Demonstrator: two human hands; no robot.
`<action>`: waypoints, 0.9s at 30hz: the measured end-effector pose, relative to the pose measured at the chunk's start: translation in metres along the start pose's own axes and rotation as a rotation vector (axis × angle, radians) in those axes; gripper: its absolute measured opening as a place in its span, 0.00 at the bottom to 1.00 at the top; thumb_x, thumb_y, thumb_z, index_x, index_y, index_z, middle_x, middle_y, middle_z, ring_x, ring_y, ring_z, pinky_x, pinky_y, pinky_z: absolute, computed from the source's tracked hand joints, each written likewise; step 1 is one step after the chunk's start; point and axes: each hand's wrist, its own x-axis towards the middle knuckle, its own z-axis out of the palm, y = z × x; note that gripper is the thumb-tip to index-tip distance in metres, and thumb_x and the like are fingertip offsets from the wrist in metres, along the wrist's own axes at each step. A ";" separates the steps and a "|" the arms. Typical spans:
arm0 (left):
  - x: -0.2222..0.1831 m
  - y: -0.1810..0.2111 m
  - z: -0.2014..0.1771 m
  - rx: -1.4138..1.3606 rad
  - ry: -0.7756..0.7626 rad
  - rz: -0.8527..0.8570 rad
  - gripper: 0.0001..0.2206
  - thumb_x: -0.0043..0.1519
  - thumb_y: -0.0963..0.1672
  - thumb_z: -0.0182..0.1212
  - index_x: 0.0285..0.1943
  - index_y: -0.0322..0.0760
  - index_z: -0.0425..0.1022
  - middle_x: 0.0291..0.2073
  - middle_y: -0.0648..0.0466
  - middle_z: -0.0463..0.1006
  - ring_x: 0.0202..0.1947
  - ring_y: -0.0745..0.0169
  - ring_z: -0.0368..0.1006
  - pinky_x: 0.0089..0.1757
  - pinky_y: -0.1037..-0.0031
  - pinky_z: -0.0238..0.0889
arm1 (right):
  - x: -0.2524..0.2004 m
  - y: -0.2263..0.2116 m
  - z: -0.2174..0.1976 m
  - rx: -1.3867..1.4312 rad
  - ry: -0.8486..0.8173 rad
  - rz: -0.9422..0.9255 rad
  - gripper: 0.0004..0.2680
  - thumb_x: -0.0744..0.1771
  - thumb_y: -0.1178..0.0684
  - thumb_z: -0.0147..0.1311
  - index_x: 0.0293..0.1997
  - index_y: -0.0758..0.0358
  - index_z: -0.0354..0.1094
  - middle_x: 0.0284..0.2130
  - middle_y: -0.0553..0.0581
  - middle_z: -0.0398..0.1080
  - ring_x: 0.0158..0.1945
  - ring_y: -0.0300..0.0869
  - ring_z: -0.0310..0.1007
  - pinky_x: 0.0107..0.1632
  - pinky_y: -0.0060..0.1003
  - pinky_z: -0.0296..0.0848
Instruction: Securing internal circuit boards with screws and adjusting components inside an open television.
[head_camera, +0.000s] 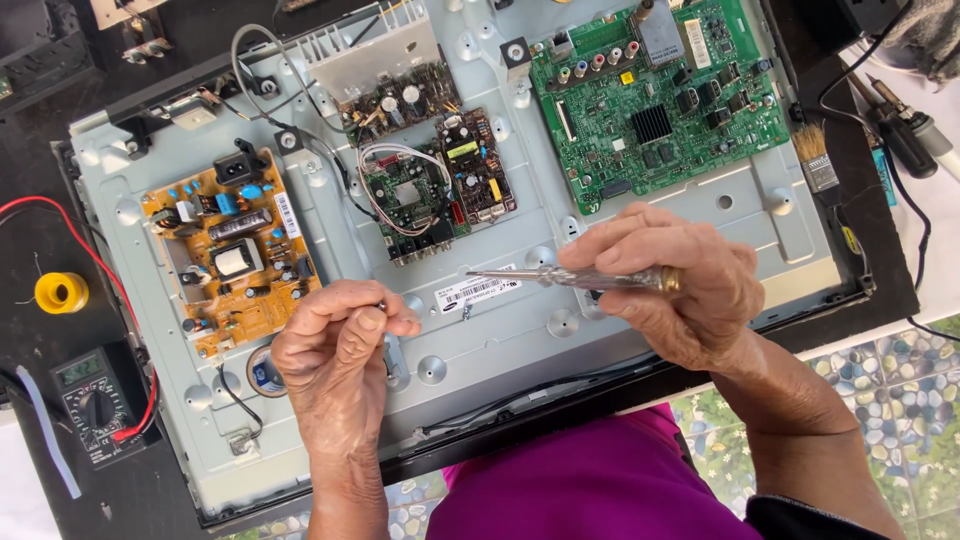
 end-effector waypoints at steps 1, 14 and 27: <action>0.001 0.000 -0.001 -0.006 0.020 -0.006 0.08 0.62 0.38 0.66 0.49 0.27 0.78 0.36 0.46 0.82 0.33 0.62 0.80 0.41 0.75 0.77 | 0.005 -0.001 0.001 -0.005 -0.041 -0.022 0.10 0.65 0.57 0.58 0.49 0.63 0.64 0.43 0.64 0.77 0.45 0.45 0.80 0.44 0.32 0.79; 0.003 -0.016 -0.008 -0.139 0.033 -0.089 0.09 0.64 0.36 0.62 0.51 0.22 0.75 0.42 0.41 0.81 0.35 0.58 0.81 0.43 0.76 0.76 | 0.027 -0.002 0.022 0.163 -0.214 -0.067 0.10 0.67 0.53 0.59 0.51 0.58 0.64 0.48 0.59 0.75 0.51 0.45 0.80 0.57 0.40 0.83; 0.007 -0.027 0.001 -0.239 0.063 -0.078 0.07 0.65 0.37 0.62 0.49 0.25 0.74 0.39 0.45 0.80 0.33 0.63 0.80 0.42 0.77 0.75 | 0.034 -0.011 0.021 -0.034 -0.278 -0.168 0.09 0.65 0.53 0.61 0.45 0.58 0.67 0.47 0.56 0.77 0.47 0.46 0.80 0.51 0.39 0.83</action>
